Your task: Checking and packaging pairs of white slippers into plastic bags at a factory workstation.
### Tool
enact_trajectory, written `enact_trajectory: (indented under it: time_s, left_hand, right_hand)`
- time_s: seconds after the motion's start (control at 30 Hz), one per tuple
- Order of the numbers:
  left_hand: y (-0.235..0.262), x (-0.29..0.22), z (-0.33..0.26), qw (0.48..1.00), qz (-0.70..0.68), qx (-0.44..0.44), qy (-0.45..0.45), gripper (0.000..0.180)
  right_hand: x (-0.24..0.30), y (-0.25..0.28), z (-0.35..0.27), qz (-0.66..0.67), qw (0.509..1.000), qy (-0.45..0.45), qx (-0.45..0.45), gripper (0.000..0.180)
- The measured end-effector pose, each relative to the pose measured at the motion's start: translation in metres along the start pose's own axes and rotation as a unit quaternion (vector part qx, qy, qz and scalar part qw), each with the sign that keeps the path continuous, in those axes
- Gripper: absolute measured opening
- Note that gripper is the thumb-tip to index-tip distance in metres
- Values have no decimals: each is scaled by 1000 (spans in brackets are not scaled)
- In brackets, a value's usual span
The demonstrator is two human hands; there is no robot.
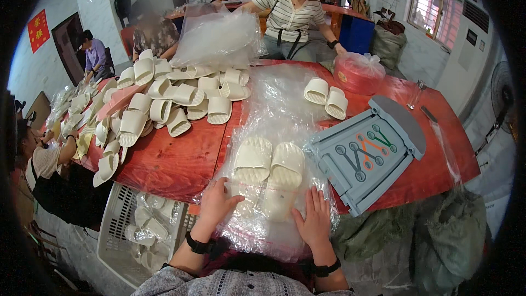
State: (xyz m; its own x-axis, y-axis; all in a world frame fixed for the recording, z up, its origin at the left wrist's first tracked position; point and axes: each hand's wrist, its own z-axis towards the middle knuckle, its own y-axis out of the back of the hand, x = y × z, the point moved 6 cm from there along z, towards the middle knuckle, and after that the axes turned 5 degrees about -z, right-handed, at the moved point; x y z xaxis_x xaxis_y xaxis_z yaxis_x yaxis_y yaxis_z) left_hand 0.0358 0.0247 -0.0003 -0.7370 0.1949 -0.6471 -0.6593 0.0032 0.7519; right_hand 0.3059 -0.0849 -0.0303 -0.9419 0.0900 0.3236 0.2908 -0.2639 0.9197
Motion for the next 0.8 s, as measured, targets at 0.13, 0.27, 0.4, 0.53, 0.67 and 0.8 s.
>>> enact_trajectory:
  time_s: [0.13, 0.27, 0.4, 0.53, 0.67, 0.8]
  left_hand:
    - [-1, 3, 8, 997, -41, 36, 46, 57]
    - [-6, 11, 19, 993, -42, 78, 80, 60]
    - [-8, 6, 19, 991, 19, 102, 84, 66]
    - [-5, 7, 22, 990, 9, 114, 87, 63]
    - [3, -11, 10, 995, -62, 61, 50, 57]
    - [11, -33, -6, 987, -159, -8, -24, 45]
  right_hand:
    - [1, 4, 1, -8, 1000, 4, 3, 73]
    - [1, 4, 2, -23, 1000, 14, -8, 72]
    - [1, 6, 2, -27, 999, 25, -18, 70]
    - [4, 8, 4, -22, 999, 40, -30, 69]
    - [1, 5, 4, -30, 999, 32, -31, 69]
    - [3, 7, 3, -31, 998, 27, -36, 71]
